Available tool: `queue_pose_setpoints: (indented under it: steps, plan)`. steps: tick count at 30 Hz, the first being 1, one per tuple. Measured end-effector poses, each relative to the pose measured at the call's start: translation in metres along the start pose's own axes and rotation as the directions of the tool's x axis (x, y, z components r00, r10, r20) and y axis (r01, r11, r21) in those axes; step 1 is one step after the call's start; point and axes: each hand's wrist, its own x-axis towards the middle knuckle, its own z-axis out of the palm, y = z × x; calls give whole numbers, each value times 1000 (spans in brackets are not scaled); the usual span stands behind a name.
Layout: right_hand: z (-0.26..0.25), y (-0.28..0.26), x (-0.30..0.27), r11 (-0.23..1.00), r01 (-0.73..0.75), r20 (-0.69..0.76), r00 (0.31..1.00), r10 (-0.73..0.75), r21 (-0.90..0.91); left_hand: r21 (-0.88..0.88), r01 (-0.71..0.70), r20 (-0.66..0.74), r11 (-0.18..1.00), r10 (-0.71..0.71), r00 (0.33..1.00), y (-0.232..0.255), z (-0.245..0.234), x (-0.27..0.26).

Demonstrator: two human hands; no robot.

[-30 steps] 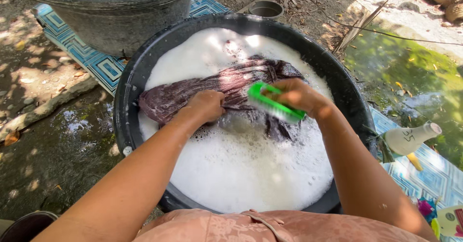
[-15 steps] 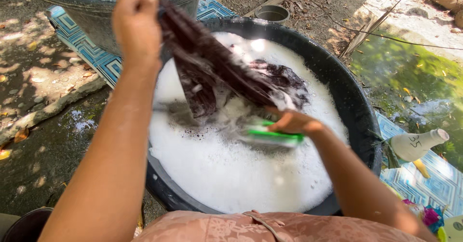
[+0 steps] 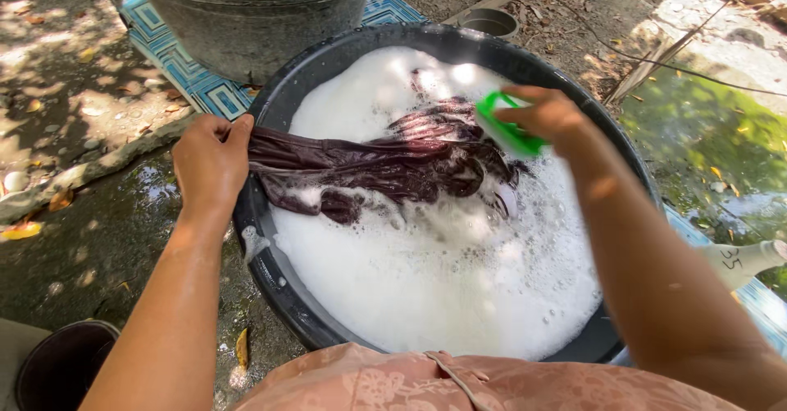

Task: The person washes clothes in a basin of soapy water by hand and using a green brush to scrub the fabric.

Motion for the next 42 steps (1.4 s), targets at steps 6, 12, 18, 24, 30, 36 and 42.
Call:
queue_pose_setpoints:
  steps: [6, 12, 18, 24, 30, 36, 42]
  plan:
    - [214, -108, -117, 663, 734, 34, 674, -738, -146, 30, -27, -59, 999, 29, 998, -5, 7, 1]
    - [151, -10, -28, 761, 468, 76, 869, -489, -450, 4, 130, 6, 991, -130, 991, 0, 3, 0]
    - [106, 26, 30, 870, 380, -243, 853, -461, -315, 61, 32, -3, 998, -32, 999, 4, 5, 1]
    - [207, -109, -94, 668, 582, 199, 803, -562, -464, 45, 49, 65, 998, -52, 997, 8, -1, 2]
    - [97, 21, 1, 274, 361, -58, 509, -859, -891, -46, 82, 50, 996, -79, 996, 4, 3, 3]
    - [105, 1, 9, 410, 294, -48, 761, -647, -863, -109, 10, 20, 994, -8, 1000, -8, 16, 13]
    - [212, -71, -93, 505, 725, 108, 614, -782, -468, -142, 78, 29, 987, -74, 997, -13, 9, 20]
